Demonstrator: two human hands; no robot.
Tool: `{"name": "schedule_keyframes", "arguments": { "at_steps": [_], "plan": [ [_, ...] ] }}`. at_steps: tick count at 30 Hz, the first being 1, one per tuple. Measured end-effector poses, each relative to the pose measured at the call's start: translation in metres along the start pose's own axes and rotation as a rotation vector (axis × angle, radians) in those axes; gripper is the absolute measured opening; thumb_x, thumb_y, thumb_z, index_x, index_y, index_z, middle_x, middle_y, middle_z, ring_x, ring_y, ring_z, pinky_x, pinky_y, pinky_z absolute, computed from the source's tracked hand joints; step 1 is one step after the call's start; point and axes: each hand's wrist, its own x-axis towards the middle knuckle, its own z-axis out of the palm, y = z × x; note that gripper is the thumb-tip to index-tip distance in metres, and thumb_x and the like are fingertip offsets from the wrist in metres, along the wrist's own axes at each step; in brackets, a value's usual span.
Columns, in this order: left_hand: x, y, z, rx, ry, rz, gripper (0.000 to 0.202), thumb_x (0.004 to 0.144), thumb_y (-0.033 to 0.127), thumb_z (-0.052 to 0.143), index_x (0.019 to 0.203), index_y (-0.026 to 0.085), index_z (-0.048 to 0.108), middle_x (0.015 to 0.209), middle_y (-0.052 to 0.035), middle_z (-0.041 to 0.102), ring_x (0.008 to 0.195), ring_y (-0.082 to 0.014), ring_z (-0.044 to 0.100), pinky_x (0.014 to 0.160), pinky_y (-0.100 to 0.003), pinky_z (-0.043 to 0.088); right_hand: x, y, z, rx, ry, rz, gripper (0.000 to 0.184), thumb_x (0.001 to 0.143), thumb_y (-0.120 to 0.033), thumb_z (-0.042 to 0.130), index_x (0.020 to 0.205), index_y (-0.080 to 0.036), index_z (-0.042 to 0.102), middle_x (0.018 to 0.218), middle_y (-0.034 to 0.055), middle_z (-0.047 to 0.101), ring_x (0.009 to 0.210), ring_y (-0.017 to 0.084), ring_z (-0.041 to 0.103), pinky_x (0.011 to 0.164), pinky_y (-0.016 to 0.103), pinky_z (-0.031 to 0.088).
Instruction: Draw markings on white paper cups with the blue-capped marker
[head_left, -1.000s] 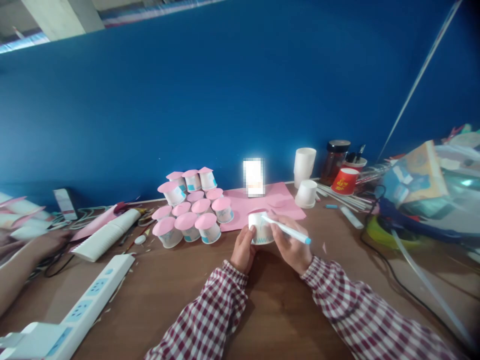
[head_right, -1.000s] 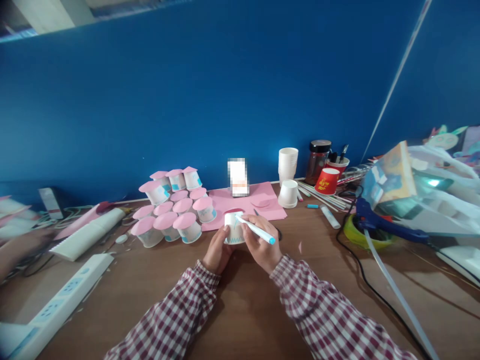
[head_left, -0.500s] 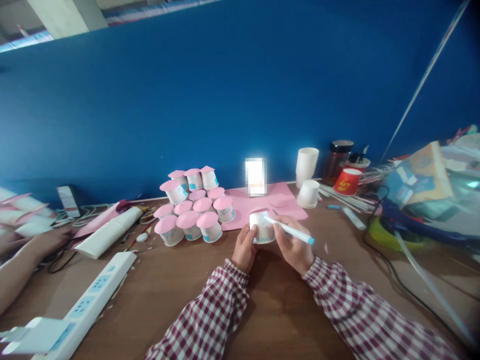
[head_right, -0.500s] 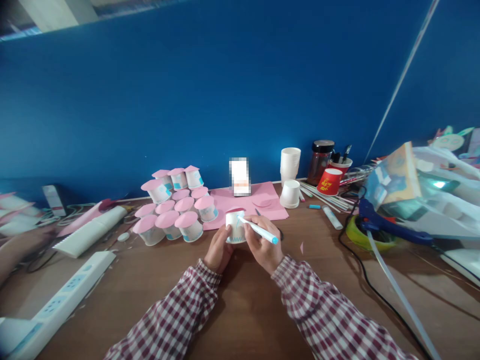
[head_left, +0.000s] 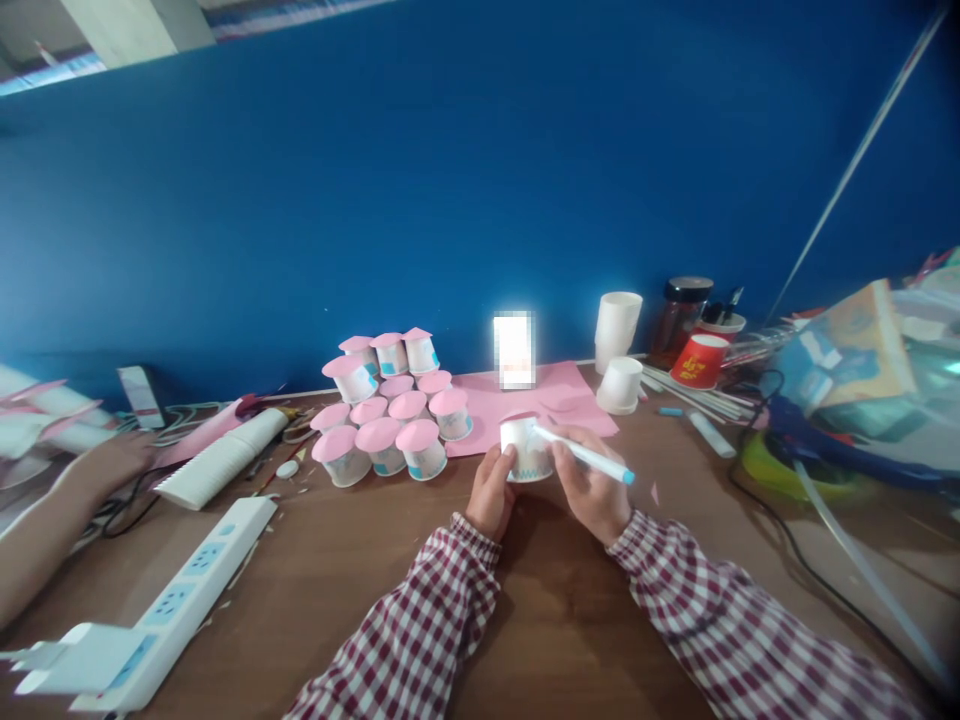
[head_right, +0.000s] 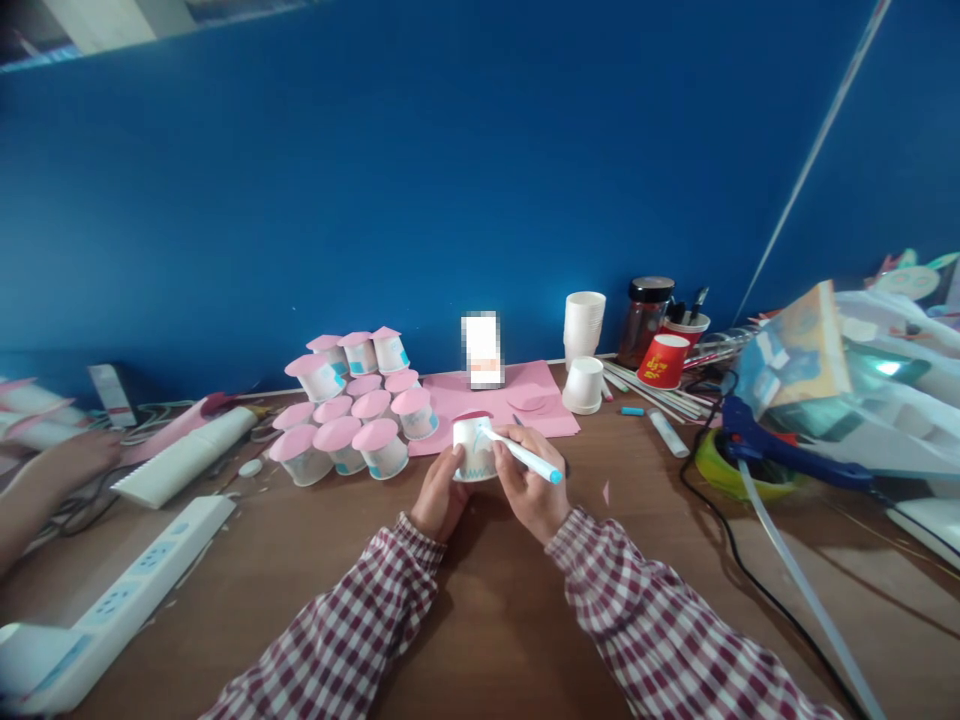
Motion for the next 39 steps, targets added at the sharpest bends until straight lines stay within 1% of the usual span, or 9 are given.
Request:
{"name": "schedule_keyframes", "arguments": {
  "at_steps": [2, 5, 10, 14, 21, 34, 39],
  "plan": [
    [0.0001, -0.0001, 0.0002, -0.006, -0.007, 0.001, 0.036, 0.079, 0.036, 0.060, 0.104, 0.011, 0.061, 0.101, -0.0108, 0.066, 0.098, -0.0239, 0.060, 0.088, -0.037, 0.043, -0.0002, 0.0002, -0.0006, 0.017, -0.005, 0.011, 0.017, 0.086, -0.027, 0.050, 0.097, -0.019, 0.059, 0.085, 0.0059, 0.067, 0.076, 0.017, 0.065, 0.071, 0.029, 0.054],
    [0.0003, -0.0002, 0.0006, -0.007, 0.012, 0.006, 0.035, 0.077, 0.037, 0.061, 0.101, 0.011, 0.062, 0.099, -0.0106, 0.067, 0.097, -0.0240, 0.060, 0.088, -0.036, 0.044, -0.0005, 0.0005, -0.0006, 0.028, -0.014, 0.019, 0.019, 0.087, -0.028, 0.048, 0.099, -0.018, 0.059, 0.086, 0.0066, 0.068, 0.076, 0.018, 0.066, 0.070, 0.029, 0.055],
    [0.0009, -0.0002, 0.0010, 0.002, 0.029, 0.008, 0.034, 0.076, 0.037, 0.063, 0.098, 0.012, 0.062, 0.097, -0.0094, 0.067, 0.095, -0.0234, 0.060, 0.087, -0.036, 0.044, -0.0010, 0.0009, 0.0013, -0.021, -0.012, -0.030, 0.017, 0.086, -0.028, 0.049, 0.096, -0.019, 0.060, 0.085, 0.0062, 0.067, 0.079, 0.018, 0.065, 0.073, 0.030, 0.054],
    [0.0019, -0.0015, 0.0003, 0.019, 0.024, 0.010, 0.033, 0.077, 0.036, 0.062, 0.099, 0.012, 0.062, 0.094, -0.0088, 0.067, 0.092, -0.0223, 0.061, 0.086, -0.036, 0.044, -0.0005, 0.0006, 0.0020, -0.007, -0.046, -0.057, 0.015, 0.086, -0.026, 0.049, 0.095, -0.019, 0.060, 0.087, 0.0065, 0.067, 0.080, 0.018, 0.064, 0.075, 0.031, 0.053],
    [0.0008, -0.0011, 0.0002, 0.039, -0.002, 0.015, 0.033, 0.078, 0.036, 0.061, 0.101, 0.012, 0.062, 0.097, -0.0091, 0.067, 0.093, -0.0222, 0.061, 0.086, -0.035, 0.044, 0.0005, -0.0001, 0.0020, 0.011, -0.061, -0.075, 0.014, 0.086, -0.024, 0.050, 0.094, -0.018, 0.059, 0.089, 0.0067, 0.067, 0.082, 0.018, 0.064, 0.078, 0.032, 0.052],
    [0.0007, -0.0017, -0.0010, 0.048, 0.020, 0.005, 0.035, 0.077, 0.037, 0.061, 0.102, 0.012, 0.061, 0.097, -0.0091, 0.067, 0.091, -0.0220, 0.061, 0.086, -0.036, 0.044, 0.0004, 0.0004, 0.0023, 0.013, -0.044, -0.063, 0.015, 0.086, -0.025, 0.050, 0.094, -0.017, 0.060, 0.089, 0.0067, 0.067, 0.081, 0.017, 0.064, 0.078, 0.031, 0.053],
    [0.0006, -0.0020, -0.0014, 0.037, 0.012, 0.000, 0.032, 0.078, 0.035, 0.060, 0.102, 0.012, 0.061, 0.097, -0.0088, 0.067, 0.091, -0.0217, 0.061, 0.087, -0.036, 0.044, 0.0002, 0.0009, 0.0025, 0.015, -0.047, -0.060, 0.015, 0.086, -0.025, 0.050, 0.094, -0.018, 0.061, 0.089, 0.0067, 0.067, 0.081, 0.018, 0.064, 0.077, 0.031, 0.053]
  ]
}}
